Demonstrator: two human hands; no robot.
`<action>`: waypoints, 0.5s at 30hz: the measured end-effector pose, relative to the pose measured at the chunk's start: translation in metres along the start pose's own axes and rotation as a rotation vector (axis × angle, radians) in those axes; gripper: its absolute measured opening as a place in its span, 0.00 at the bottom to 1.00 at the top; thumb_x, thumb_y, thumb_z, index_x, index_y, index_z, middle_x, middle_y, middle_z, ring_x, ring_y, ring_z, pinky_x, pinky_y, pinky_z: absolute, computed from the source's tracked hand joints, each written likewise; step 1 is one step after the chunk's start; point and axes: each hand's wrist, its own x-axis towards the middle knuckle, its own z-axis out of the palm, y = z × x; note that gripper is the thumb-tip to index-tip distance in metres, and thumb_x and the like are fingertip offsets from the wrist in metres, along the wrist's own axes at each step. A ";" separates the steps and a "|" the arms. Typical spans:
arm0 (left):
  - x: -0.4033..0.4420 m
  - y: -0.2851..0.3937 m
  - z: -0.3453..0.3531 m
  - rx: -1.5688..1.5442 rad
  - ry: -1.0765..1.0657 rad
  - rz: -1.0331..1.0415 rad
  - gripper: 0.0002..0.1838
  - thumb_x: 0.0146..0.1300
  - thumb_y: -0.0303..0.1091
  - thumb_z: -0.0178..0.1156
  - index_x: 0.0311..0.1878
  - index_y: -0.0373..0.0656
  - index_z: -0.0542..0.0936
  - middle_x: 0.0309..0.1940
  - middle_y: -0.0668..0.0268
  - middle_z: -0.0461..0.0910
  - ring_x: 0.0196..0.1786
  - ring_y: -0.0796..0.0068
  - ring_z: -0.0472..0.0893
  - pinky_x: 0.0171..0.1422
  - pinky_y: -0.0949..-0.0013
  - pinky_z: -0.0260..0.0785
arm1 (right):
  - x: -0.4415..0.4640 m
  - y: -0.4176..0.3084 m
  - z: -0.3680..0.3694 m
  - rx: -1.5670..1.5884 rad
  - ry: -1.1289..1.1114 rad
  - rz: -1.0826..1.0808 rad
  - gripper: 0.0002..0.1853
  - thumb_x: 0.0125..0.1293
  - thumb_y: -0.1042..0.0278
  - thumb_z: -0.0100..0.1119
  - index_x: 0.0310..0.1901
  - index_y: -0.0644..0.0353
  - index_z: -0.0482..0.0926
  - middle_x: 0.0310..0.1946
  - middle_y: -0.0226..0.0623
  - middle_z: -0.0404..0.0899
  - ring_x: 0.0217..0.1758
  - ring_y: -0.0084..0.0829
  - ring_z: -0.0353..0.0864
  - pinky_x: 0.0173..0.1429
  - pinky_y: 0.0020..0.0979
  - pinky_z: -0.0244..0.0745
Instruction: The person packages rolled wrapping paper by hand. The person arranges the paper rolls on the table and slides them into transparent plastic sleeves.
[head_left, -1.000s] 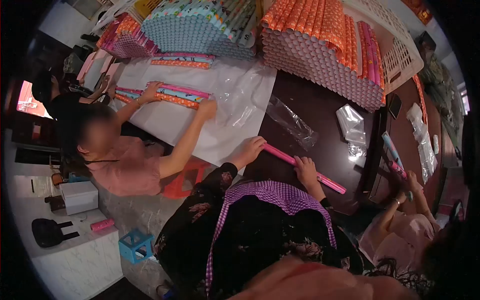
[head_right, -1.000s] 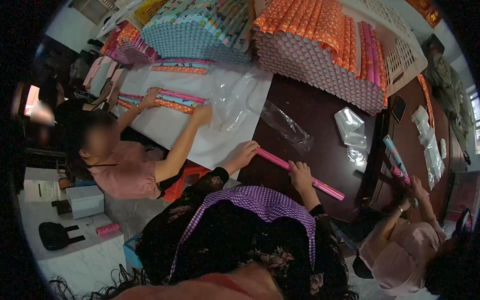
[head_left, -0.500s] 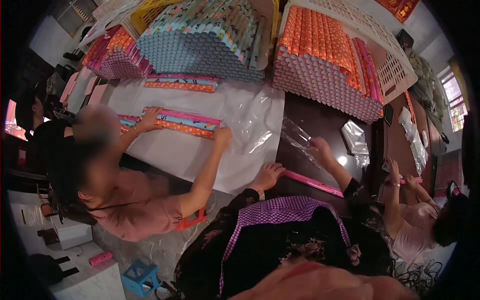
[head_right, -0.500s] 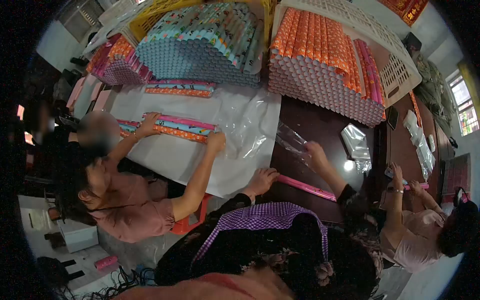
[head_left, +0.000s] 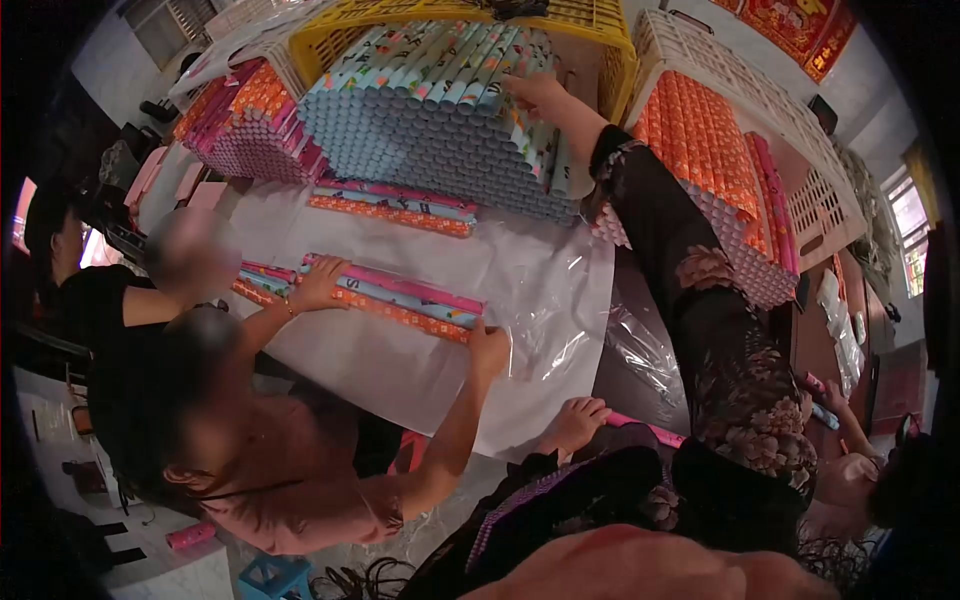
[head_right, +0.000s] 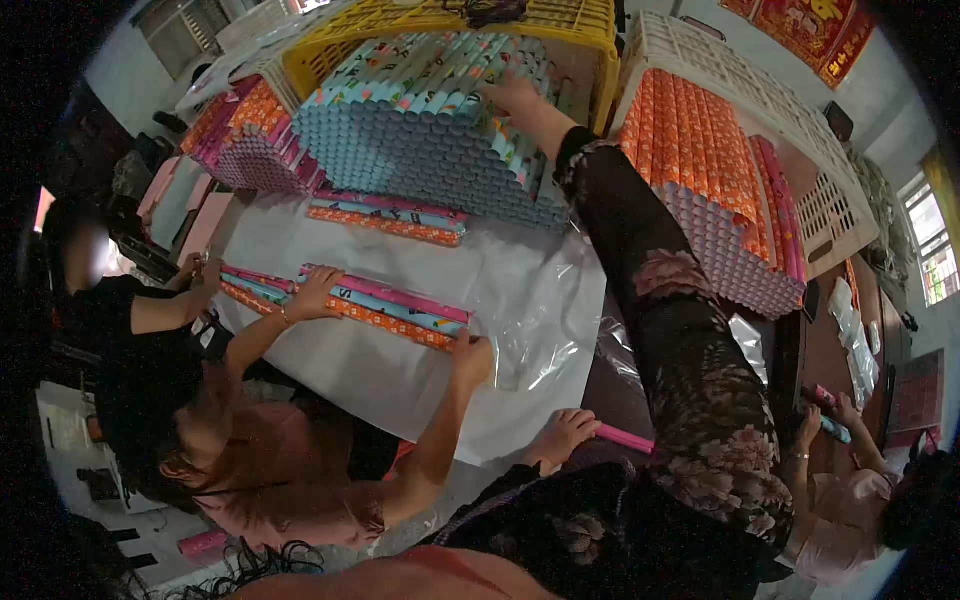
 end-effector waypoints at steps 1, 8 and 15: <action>0.001 0.000 -0.005 -0.036 0.005 -0.009 0.13 0.62 0.37 0.57 0.50 0.50 0.78 0.49 0.71 0.75 0.56 0.70 0.74 0.60 0.64 0.63 | 0.003 -0.010 0.013 0.035 0.002 0.023 0.39 0.72 0.53 0.57 0.75 0.57 0.47 0.25 0.33 0.74 0.28 0.29 0.72 0.49 0.40 0.74; 0.002 0.000 0.000 -0.015 -0.062 -0.064 0.14 0.63 0.35 0.52 0.51 0.52 0.78 0.51 0.70 0.74 0.56 0.69 0.73 0.60 0.64 0.62 | 0.066 0.010 0.038 -0.327 0.252 -0.074 0.64 0.66 0.62 0.67 0.71 0.53 0.10 0.28 0.38 0.77 0.25 0.27 0.73 0.29 0.40 0.69; 0.003 0.000 -0.004 0.039 -0.075 -0.048 0.14 0.63 0.36 0.53 0.52 0.52 0.78 0.51 0.71 0.74 0.56 0.70 0.73 0.60 0.64 0.62 | 0.032 0.003 0.013 0.255 0.057 0.068 0.13 0.69 0.62 0.55 0.29 0.59 0.71 0.22 0.33 0.71 0.29 0.34 0.72 0.68 0.51 0.68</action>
